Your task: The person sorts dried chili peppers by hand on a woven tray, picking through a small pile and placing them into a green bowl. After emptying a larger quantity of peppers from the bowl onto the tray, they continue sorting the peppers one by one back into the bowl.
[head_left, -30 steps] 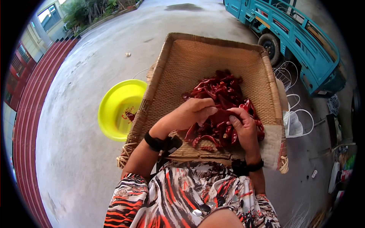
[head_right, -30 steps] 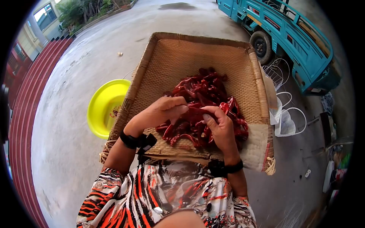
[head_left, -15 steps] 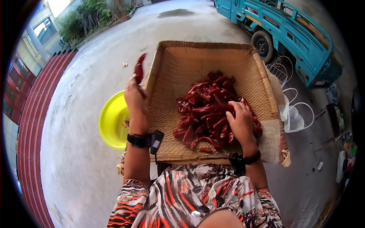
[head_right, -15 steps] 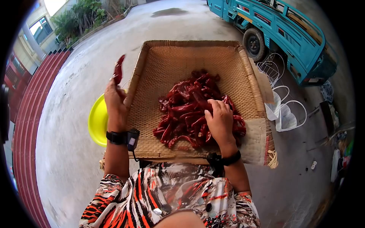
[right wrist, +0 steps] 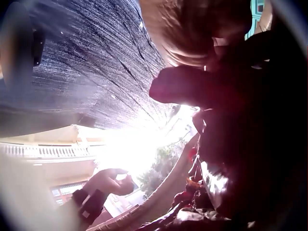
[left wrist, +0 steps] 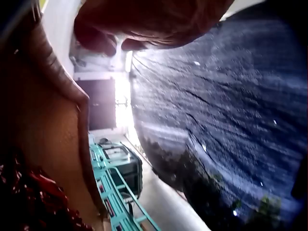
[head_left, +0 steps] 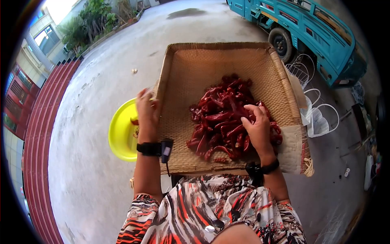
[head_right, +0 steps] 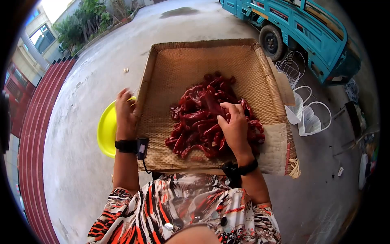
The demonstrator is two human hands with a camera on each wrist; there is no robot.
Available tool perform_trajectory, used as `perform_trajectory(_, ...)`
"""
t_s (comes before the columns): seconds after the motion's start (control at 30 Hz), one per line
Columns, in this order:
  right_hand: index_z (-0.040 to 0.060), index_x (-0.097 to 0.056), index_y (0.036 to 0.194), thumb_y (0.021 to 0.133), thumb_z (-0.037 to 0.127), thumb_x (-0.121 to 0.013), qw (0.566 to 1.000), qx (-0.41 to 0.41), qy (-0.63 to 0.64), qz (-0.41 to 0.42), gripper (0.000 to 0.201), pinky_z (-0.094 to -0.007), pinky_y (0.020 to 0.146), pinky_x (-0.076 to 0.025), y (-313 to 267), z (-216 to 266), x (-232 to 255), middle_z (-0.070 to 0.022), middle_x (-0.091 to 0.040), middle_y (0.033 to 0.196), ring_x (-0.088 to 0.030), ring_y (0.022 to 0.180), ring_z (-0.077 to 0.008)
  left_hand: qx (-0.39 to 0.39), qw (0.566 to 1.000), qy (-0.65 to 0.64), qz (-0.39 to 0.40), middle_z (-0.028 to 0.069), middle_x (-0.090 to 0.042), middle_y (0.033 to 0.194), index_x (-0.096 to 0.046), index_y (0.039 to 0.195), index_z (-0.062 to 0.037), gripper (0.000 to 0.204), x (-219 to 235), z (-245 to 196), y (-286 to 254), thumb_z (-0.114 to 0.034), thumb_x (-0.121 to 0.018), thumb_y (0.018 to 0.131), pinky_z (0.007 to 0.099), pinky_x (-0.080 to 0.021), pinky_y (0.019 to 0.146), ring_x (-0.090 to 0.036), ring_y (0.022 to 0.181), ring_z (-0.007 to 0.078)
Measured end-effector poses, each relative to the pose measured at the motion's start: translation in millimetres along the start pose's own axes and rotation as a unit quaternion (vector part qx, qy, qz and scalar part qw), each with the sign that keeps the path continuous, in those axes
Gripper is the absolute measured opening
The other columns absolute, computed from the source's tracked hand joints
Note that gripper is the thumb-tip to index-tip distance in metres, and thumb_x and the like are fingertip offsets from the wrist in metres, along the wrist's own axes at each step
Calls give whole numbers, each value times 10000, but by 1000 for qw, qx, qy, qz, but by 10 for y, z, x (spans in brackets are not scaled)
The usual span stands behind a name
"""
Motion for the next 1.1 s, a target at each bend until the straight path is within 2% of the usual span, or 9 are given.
perform_trajectory(0.1,74,-622,1152,772,39,-733,998,13,55,-2,397,-331,799,-493,9,124,50,-91,-596,1029,-599,893,-232,19,920,202,334,59,-617,1006,-538,1273,-11,472,-566,-94,-625,-308,-654,924,289,-518,732,-619,794,125)
perform_trajectory(0.17,74,-616,1172,788,47,-733,996,8,87,26,403,-313,802,-488,-1,232,93,-78,-593,1023,-599,888,-200,95,878,185,432,107,-610,1117,-474,1337,6,596,-787,81,-919,-393,-650,931,267,-532,754,-655,869,153)
perform_trajectory(0.27,76,-598,1212,828,61,-721,982,-26,168,79,404,-289,815,-485,-38,337,160,-54,-589,1020,-594,900,-157,103,850,129,500,12,-658,937,-601,1189,-51,337,-899,371,-1042,-304,-614,968,229,-506,654,-636,757,80)
perform_trajectory(0.37,77,-565,1259,891,80,-678,951,-88,283,87,386,-276,834,-484,-91,218,264,-32,-590,1025,-580,916,-118,53,882,146,445,-17,-653,862,-628,1053,-71,171,-865,260,-960,-219,-607,971,194,-480,614,-605,678,52)
perform_trajectory(0.53,73,-657,1101,803,-42,-628,985,18,76,152,321,-314,851,-488,-170,148,564,-78,-619,1023,-608,928,-211,-185,914,251,259,22,-637,881,-602,1102,-38,180,-484,-264,-574,-111,-574,939,223,-453,606,-552,710,70)
perform_trajectory(0.67,95,-699,989,740,-82,-615,970,120,-45,206,317,-357,857,-490,-310,271,499,-82,-613,1001,-587,965,-282,-216,737,641,4,188,-696,922,-588,1203,-20,394,-118,-674,-390,-192,-580,849,411,-524,781,-690,838,308)
perform_trajectory(0.83,76,-688,959,742,-76,-640,979,122,-43,161,270,-354,837,-492,-312,214,419,-69,-622,983,-591,953,-274,-274,703,652,-74,165,-633,1114,-576,1275,-62,458,108,-581,-299,-193,-665,846,389,-517,833,-665,983,277)
perform_trajectory(0.97,56,-671,982,787,-73,-643,994,46,61,76,235,-312,766,-494,-226,301,454,-75,-645,980,-615,882,-236,-293,802,452,258,131,-601,1119,-573,1271,-52,438,-168,-357,-397,-114,-700,856,321,-524,797,-657,918,224)
perform_trajectory(1.1,50,-636,1060,887,-31,-626,977,-64,204,18,190,-247,731,-476,-241,329,446,-17,-640,993,-584,846,-99,-262,750,302,527,123,-604,1085,-584,1227,-33,398,-703,-236,-1075,-89,-716,856,302,-534,706,-654,825,183)
Point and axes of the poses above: each hand's wrist, its own y-axis towards the middle knuckle, its own x-axis out of the back of the hand, z = x × y, the point moved 2 cm from there along y, towards the middle knuckle
